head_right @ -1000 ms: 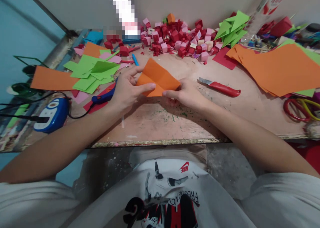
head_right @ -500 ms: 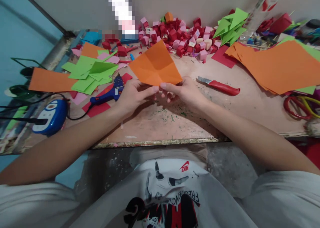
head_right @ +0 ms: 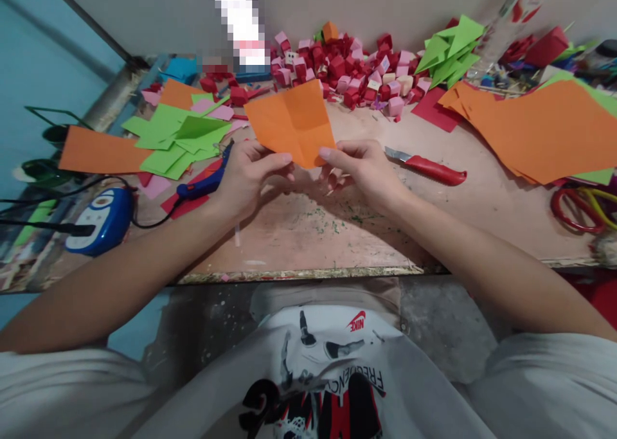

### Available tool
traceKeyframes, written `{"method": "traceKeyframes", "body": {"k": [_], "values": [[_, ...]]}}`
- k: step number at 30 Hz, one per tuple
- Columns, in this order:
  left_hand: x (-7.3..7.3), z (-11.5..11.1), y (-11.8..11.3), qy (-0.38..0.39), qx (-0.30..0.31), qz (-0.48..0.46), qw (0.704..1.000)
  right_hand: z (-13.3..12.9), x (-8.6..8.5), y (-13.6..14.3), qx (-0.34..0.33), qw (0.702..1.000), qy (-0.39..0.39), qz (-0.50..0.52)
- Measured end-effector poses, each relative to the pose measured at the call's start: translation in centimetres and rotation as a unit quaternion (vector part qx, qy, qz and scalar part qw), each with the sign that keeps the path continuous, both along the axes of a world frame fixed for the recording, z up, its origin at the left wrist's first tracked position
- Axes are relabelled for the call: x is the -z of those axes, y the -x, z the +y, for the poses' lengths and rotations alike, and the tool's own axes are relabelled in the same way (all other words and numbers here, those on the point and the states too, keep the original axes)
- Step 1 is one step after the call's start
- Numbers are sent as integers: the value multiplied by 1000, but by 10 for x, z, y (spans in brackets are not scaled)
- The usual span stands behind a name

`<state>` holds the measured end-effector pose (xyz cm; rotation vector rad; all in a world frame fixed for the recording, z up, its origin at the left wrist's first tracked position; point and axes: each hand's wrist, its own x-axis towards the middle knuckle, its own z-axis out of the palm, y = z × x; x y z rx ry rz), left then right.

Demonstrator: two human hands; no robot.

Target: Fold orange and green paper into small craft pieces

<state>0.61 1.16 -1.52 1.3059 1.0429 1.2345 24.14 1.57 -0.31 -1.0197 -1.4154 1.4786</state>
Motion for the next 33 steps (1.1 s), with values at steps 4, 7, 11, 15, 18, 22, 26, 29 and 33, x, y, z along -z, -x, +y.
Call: {"method": "traceKeyframes", "body": {"k": [4, 7, 11, 15, 18, 22, 26, 29, 33], "values": [[2, 0, 1, 13, 3, -8, 1000, 2, 0, -1, 16, 999, -16, -37], [1, -1, 0, 38, 23, -7, 999, 1, 1, -1, 2, 998, -28, -56], [2, 1, 1, 93, 60, 15, 994, 1, -1, -2, -4, 997, -48, -53], [2, 2, 0, 96, 67, -12, 993, 1, -2, -2, -10, 998, -55, -37], [0, 0, -1, 81, 47, -17, 995, 1, 0, 0, 10, 998, -51, -19], [0, 0, 0, 68, 20, -16, 997, 4, 2, -1, 71, 996, -55, 10], [2, 3, 1, 63, 8, -27, 998, 9, 3, -5, 105, 986, -123, 29], [4, 5, 2, 56, -1, -31, 998, 11, 5, -7, 96, 978, -184, -21], [6, 8, 4, 57, -5, -23, 998, 13, 8, -8, 51, 972, -221, -62]]}}
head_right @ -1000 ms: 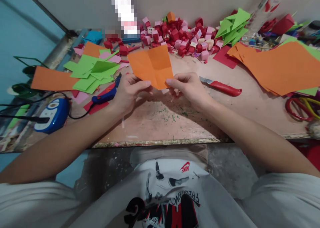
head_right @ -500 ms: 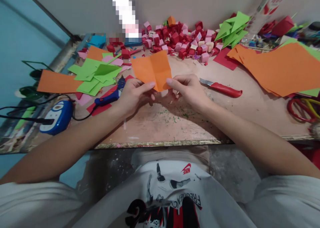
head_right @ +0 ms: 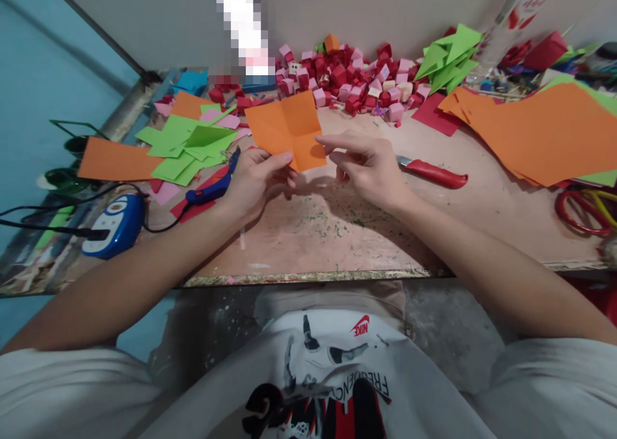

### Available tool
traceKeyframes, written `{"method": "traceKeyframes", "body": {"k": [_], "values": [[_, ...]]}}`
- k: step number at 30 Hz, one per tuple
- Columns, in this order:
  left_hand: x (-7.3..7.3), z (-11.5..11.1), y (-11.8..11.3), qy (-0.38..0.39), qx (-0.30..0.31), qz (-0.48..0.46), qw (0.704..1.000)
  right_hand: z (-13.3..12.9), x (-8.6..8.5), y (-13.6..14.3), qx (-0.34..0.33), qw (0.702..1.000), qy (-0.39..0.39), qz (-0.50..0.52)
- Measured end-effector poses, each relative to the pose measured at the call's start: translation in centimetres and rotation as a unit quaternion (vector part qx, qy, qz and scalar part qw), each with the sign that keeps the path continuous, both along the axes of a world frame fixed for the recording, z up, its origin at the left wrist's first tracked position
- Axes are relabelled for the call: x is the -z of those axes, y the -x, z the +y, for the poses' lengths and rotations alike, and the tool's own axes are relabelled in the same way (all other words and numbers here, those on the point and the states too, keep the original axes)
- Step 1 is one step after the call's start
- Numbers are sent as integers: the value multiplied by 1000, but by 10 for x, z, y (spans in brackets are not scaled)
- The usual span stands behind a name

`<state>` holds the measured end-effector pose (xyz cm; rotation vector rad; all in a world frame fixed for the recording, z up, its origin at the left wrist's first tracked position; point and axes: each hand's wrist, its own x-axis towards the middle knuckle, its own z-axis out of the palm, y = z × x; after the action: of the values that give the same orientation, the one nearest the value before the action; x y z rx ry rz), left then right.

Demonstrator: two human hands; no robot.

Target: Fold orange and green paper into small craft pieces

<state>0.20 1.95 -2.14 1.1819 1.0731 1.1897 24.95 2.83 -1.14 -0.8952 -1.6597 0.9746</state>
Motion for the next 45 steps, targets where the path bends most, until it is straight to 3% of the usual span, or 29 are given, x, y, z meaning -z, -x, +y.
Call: {"method": "traceKeyframes", "body": {"k": [5, 17, 25, 30, 35, 39, 42, 45], "values": [[1, 1, 1, 0, 9, -16, 1000, 1, 2, -1, -27, 1000, -13, 3], [-3, -1, -1, 8, 8, -1, 1000, -1, -3, -3, -29, 999, 38, -26], [-2, -9, -4, -2, 35, -8, 999, -3, -4, 4, -13, 997, 68, 33], [-2, -17, -8, -26, 34, 11, 999, -3, -7, 8, -25, 982, 150, 114], [1, -20, -9, -62, 50, 41, 996, -5, -6, 8, -91, 972, 208, 60], [5, -19, -7, -79, 73, 81, 991, -7, 0, 10, -123, 972, 197, 48], [4, -18, -8, -92, 88, 123, 984, -6, 3, 11, -107, 977, 174, 51], [0, -18, -9, -128, 66, 129, 981, -6, 3, 13, -82, 982, 159, 52]]}}
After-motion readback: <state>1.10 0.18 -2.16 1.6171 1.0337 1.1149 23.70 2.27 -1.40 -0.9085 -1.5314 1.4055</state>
